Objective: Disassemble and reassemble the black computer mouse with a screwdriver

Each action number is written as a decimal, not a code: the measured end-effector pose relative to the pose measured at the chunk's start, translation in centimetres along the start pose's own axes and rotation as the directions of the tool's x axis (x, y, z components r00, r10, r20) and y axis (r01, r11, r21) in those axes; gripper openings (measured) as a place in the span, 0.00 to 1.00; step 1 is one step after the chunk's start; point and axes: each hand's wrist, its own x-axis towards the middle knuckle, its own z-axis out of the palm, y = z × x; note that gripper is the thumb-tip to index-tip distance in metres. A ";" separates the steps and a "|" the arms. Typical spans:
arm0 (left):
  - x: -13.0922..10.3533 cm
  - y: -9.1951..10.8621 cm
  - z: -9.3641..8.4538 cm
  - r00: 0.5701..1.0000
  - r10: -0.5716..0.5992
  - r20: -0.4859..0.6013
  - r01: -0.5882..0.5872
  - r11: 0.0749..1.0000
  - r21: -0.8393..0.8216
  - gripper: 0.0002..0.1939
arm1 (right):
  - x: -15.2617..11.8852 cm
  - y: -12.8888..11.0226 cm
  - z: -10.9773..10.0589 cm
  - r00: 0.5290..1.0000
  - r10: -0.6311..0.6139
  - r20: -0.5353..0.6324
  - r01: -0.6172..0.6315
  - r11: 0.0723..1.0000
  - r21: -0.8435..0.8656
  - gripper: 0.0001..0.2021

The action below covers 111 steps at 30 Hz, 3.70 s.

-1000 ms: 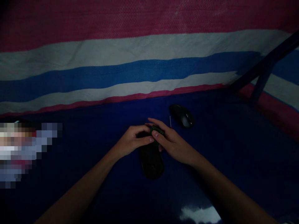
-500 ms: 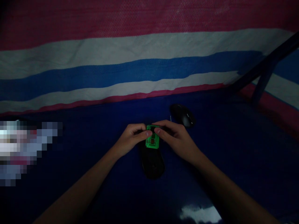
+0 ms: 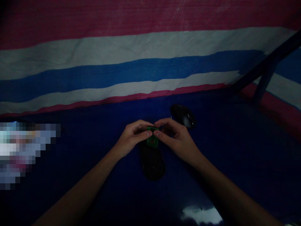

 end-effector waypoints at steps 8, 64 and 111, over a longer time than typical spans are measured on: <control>0.1 -0.3 0.0 1.000 -0.007 -0.002 0.007 1.000 -0.024 0.12 | 0.0 -0.2 -0.1 0.999 0.009 0.053 -0.008 1.000 -0.006 0.12; 0.1 -0.1 0.2 0.999 -0.023 -0.046 0.017 0.992 -0.124 0.10 | -0.3 -0.1 0.1 0.982 -0.189 -0.014 0.188 0.979 -0.085 0.05; 0.0 -0.7 -0.4 0.999 -0.046 -0.014 0.045 0.997 -0.060 0.11 | -1.2 0.3 1.6 0.972 -0.234 -0.023 0.227 0.958 -0.176 0.09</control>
